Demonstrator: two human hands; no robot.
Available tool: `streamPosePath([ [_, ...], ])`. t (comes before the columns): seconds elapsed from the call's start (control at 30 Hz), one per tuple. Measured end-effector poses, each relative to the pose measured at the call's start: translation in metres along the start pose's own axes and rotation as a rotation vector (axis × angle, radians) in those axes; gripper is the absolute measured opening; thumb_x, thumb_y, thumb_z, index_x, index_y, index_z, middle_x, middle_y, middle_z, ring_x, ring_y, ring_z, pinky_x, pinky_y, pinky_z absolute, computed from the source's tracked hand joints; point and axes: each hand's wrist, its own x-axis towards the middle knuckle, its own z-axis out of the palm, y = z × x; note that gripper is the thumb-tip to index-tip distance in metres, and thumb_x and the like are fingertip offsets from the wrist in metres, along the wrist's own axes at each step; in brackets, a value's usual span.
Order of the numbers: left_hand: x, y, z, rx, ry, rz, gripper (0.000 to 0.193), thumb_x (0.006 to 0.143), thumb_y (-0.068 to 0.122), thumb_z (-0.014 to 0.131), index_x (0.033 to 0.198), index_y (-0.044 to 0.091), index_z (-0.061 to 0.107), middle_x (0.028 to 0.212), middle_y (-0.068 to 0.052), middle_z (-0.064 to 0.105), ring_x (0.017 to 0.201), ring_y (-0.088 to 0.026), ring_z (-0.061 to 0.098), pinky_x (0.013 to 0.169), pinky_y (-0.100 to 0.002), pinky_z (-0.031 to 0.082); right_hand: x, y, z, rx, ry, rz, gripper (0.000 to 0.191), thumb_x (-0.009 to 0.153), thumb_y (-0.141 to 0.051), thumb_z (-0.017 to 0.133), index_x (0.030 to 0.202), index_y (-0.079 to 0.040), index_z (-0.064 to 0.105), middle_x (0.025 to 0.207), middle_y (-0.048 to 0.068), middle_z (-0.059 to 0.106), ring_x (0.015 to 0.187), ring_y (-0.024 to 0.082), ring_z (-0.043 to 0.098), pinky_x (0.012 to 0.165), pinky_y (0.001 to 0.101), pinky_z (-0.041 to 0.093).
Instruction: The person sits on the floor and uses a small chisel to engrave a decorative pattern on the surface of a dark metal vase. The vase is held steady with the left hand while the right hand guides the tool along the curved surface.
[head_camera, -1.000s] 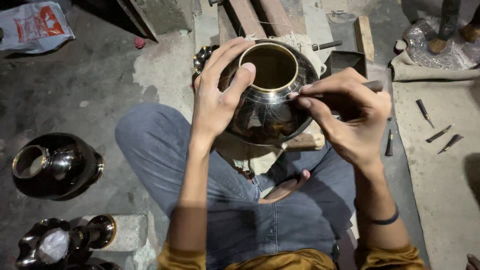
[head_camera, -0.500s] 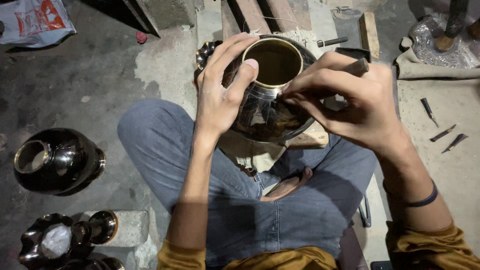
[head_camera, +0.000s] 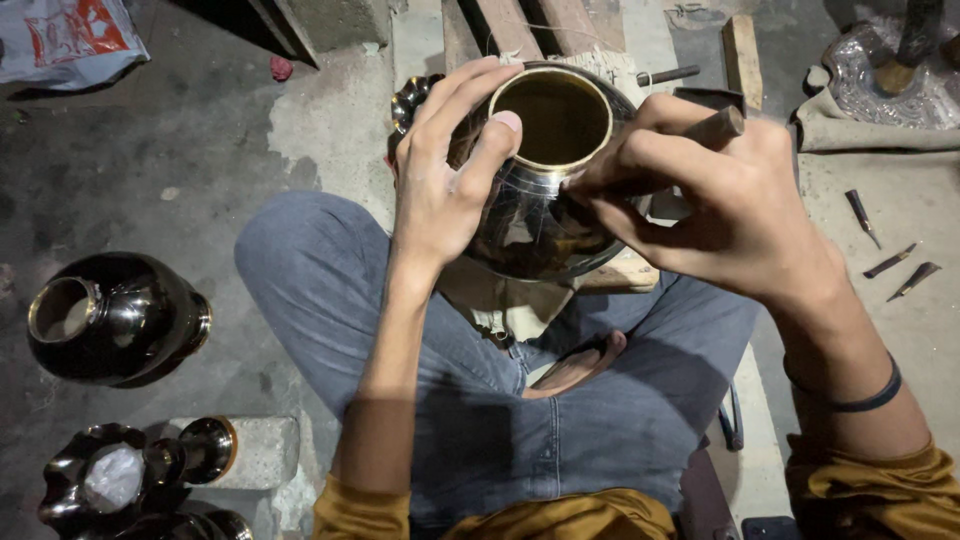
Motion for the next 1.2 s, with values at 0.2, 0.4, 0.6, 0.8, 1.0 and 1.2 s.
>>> streamPosePath([
  [0.2,0.001,0.002,0.0,-0.005,0.01,0.005,0.04,0.102,0.029,0.061,0.132,0.003,0.068,0.141,-0.014,0.065,0.135,-0.028,0.064,0.119,-0.037,0.047,0.0,0.0,0.004,-0.019,0.053,-0.007,0.023,0.085,-0.007,0.086,0.105,-0.007,0.075,0.096,0.006,0.07,0.079,0.019,0.073,0.065,0.0313,0.056],
  [0.4,0.0,0.003,-0.001,-0.023,0.005,0.004,0.039,0.102,0.027,0.061,0.132,0.003,0.067,0.141,-0.014,0.065,0.135,-0.028,0.065,0.118,-0.037,0.048,0.003,-0.005,-0.002,0.022,0.023,-0.032,0.025,0.079,-0.006,0.084,0.101,-0.004,0.072,0.095,0.009,0.068,0.079,0.023,0.073,0.064,0.0323,0.057],
  [0.6,0.002,0.005,0.0,0.02,0.004,-0.003,0.039,0.101,0.028,0.062,0.131,0.004,0.068,0.14,-0.014,0.066,0.134,-0.028,0.065,0.118,-0.037,0.048,0.009,-0.006,-0.004,0.02,0.014,-0.042,0.024,0.078,-0.005,0.084,0.096,-0.002,0.068,0.093,0.009,0.067,0.078,0.022,0.072,0.063,0.0322,0.057],
  [0.8,0.003,0.005,-0.001,0.016,-0.001,-0.021,0.043,0.1,0.033,0.062,0.132,0.005,0.069,0.142,-0.014,0.065,0.135,-0.029,0.064,0.117,-0.038,0.048,0.003,-0.004,-0.004,0.002,0.013,-0.023,0.022,0.082,-0.006,0.084,0.098,-0.003,0.07,0.093,0.008,0.066,0.077,0.02,0.071,0.064,0.0319,0.056],
  [1.0,0.001,0.004,-0.002,0.0,-0.007,-0.004,0.042,0.102,0.031,0.061,0.133,0.004,0.068,0.142,-0.014,0.065,0.135,-0.028,0.065,0.118,-0.037,0.049,-0.006,-0.001,-0.002,-0.014,0.005,-0.005,0.021,0.083,-0.007,0.084,0.099,-0.003,0.071,0.093,0.008,0.067,0.077,0.02,0.071,0.064,0.0315,0.055],
  [1.2,0.0,0.003,-0.002,-0.009,-0.004,0.003,0.04,0.102,0.03,0.062,0.133,0.004,0.068,0.142,-0.014,0.065,0.135,-0.027,0.065,0.118,-0.036,0.048,-0.01,0.005,0.002,-0.027,0.011,-0.012,0.02,0.083,-0.009,0.085,0.097,-0.002,0.072,0.093,0.008,0.068,0.078,0.019,0.072,0.065,0.0305,0.057],
])
